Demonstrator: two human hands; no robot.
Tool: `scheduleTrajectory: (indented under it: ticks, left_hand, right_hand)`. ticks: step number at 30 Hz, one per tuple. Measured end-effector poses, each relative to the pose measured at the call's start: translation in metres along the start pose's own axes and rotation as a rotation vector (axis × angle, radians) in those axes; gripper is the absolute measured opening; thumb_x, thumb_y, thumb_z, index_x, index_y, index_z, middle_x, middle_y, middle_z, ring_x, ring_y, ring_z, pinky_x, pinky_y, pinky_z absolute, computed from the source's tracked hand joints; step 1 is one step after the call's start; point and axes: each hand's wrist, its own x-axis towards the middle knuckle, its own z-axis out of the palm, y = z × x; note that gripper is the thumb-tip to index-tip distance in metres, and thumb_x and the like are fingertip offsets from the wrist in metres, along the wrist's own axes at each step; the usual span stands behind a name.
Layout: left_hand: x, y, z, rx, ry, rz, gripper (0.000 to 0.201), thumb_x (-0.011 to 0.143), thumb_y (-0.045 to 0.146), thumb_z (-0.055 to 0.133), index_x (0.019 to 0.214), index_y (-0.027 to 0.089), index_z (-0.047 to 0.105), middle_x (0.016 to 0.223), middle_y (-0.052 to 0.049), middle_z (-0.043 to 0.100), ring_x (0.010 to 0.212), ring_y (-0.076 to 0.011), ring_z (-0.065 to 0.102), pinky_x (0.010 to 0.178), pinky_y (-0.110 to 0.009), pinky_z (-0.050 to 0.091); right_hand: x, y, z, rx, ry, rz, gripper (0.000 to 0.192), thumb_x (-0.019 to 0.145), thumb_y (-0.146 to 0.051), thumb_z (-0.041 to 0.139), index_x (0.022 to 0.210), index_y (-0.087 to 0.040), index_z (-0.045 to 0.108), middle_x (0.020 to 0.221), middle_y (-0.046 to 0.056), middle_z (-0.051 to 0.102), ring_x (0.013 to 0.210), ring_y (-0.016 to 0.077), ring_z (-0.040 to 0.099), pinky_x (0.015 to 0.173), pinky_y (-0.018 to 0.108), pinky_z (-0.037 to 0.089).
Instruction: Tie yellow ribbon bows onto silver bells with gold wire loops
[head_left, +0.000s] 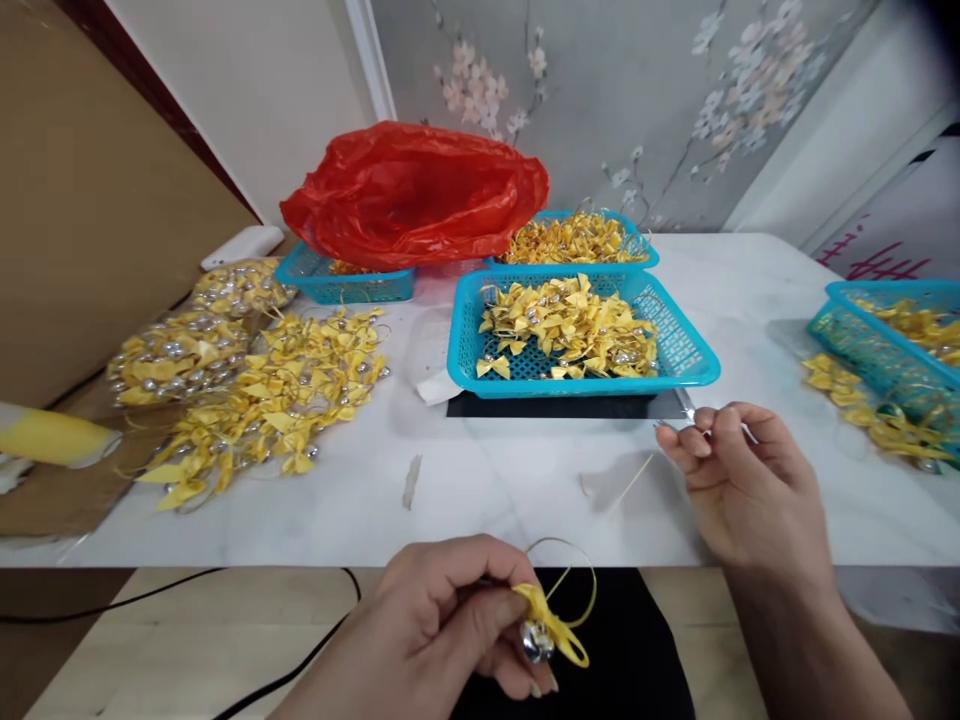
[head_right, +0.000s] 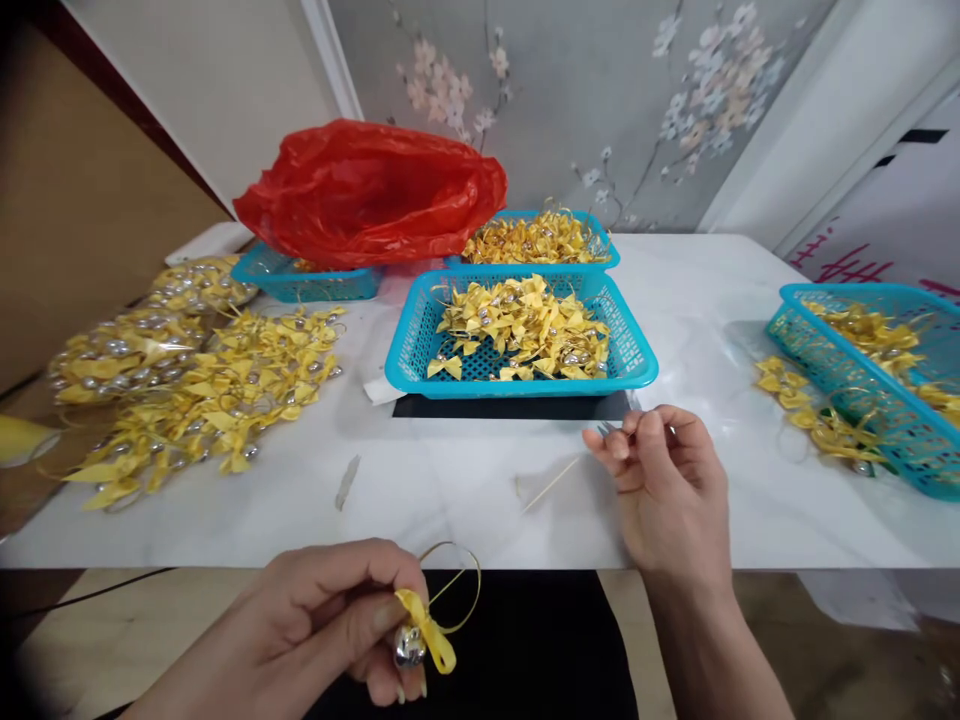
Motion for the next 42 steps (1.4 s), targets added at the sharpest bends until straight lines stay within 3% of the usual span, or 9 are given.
scheduleTrajectory:
  ticks: [9, 12, 15, 17, 20, 24, 31, 36, 42]
  left_hand:
    - [0.003, 0.0, 0.0, -0.004, -0.041, -0.014, 0.022, 0.093, 0.021, 0.053, 0.077, 0.019, 0.069, 0.071, 0.001, 0.077, 0.063, -0.0104, 0.073, 0.06, -0.014, 0.055]
    - [0.005, 0.0, 0.0, -0.012, -0.032, -0.028, 0.02, 0.092, 0.027, 0.057, 0.078, 0.019, 0.068, 0.074, 0.0, 0.076, 0.067, -0.0133, 0.073, 0.061, -0.018, 0.055]
    - [0.007, -0.001, -0.001, -0.01, 0.014, -0.015, 0.017, 0.089, 0.034, 0.063, 0.083, 0.019, 0.07, 0.074, 0.0, 0.075, 0.069, -0.0159, 0.072, 0.064, -0.022, 0.056]
    - [0.008, -0.001, -0.003, -0.022, 0.033, 0.002, 0.021, 0.088, 0.039, 0.065, 0.088, 0.02, 0.072, 0.075, -0.001, 0.074, 0.069, -0.0163, 0.07, 0.066, -0.024, 0.055]
    - [0.009, -0.001, -0.004, -0.071, 0.036, 0.053, 0.023, 0.083, 0.043, 0.071, 0.088, 0.02, 0.073, 0.071, 0.001, 0.072, 0.065, -0.0127, 0.064, 0.062, -0.021, 0.051]
    - [0.012, 0.0, -0.001, -0.219, -0.004, 0.045, 0.02, 0.071, 0.03, 0.084, 0.081, 0.02, 0.07, 0.068, 0.004, 0.07, 0.063, -0.0094, 0.059, 0.061, -0.017, 0.046]
    - [0.01, -0.001, -0.005, -0.047, 0.015, 0.193, 0.012, 0.083, 0.022, 0.073, 0.093, 0.027, 0.073, 0.085, 0.003, 0.072, 0.081, -0.0135, 0.065, 0.072, -0.019, 0.051]
    - [0.005, -0.001, 0.0, -0.186, -0.018, 0.217, 0.023, 0.076, 0.034, 0.079, 0.098, 0.026, 0.073, 0.091, -0.001, 0.072, 0.086, -0.0181, 0.065, 0.076, -0.025, 0.054]
    - [0.008, -0.001, 0.009, -0.168, 0.089, 0.189, 0.009, 0.077, 0.021, 0.078, 0.083, 0.025, 0.073, 0.077, 0.003, 0.071, 0.073, -0.0111, 0.062, 0.065, -0.016, 0.048]
  right_hand:
    - [0.008, 0.002, -0.014, -0.192, 0.022, -0.147, 0.019, 0.084, -0.031, 0.074, 0.085, -0.021, 0.058, 0.078, -0.006, 0.058, 0.06, 0.0065, 0.053, 0.083, 0.036, 0.059]
    - [-0.004, -0.002, -0.011, -0.252, -0.015, -0.13, 0.022, 0.084, -0.028, 0.075, 0.096, -0.024, 0.056, 0.075, -0.006, 0.059, 0.052, 0.0062, 0.049, 0.063, 0.026, 0.059]
    - [-0.027, -0.011, -0.003, -0.318, -0.292, 0.058, 0.014, 0.091, -0.03, 0.066, 0.098, -0.025, 0.055, 0.069, -0.007, 0.054, 0.046, 0.0062, 0.048, 0.046, 0.02, 0.048]
    - [-0.043, -0.017, 0.004, -0.4, -0.563, 0.238, 0.013, 0.099, -0.035, 0.053, 0.099, -0.023, 0.056, 0.063, -0.007, 0.049, 0.048, 0.0071, 0.052, 0.048, 0.02, 0.045]
    - [-0.061, -0.02, 0.016, -0.397, -0.741, 0.403, 0.027, 0.099, -0.045, 0.048, 0.099, -0.02, 0.057, 0.068, -0.005, 0.048, 0.05, 0.0063, 0.049, 0.051, 0.021, 0.04]
    - [-0.071, -0.016, 0.029, -0.412, -0.771, 0.451, 0.027, 0.087, -0.043, 0.067, 0.089, -0.018, 0.057, 0.074, -0.003, 0.048, 0.057, 0.0074, 0.043, 0.051, 0.02, 0.035]
    - [-0.073, -0.014, 0.042, -0.474, -0.698, 0.399, 0.036, 0.097, -0.044, 0.05, 0.072, -0.018, 0.053, 0.054, -0.008, 0.033, 0.044, 0.0057, 0.029, 0.039, 0.021, 0.018]
    - [-0.075, -0.015, 0.044, -0.581, -0.675, 0.216, 0.035, 0.098, -0.04, 0.048, 0.073, -0.018, 0.055, 0.067, -0.001, 0.049, 0.058, 0.0098, 0.043, 0.05, 0.022, 0.034]
    - [-0.079, -0.016, 0.043, -0.605, -0.698, 0.077, 0.031, 0.097, -0.033, 0.051, 0.07, -0.018, 0.054, 0.07, 0.0, 0.053, 0.062, 0.0109, 0.047, 0.055, 0.024, 0.037]
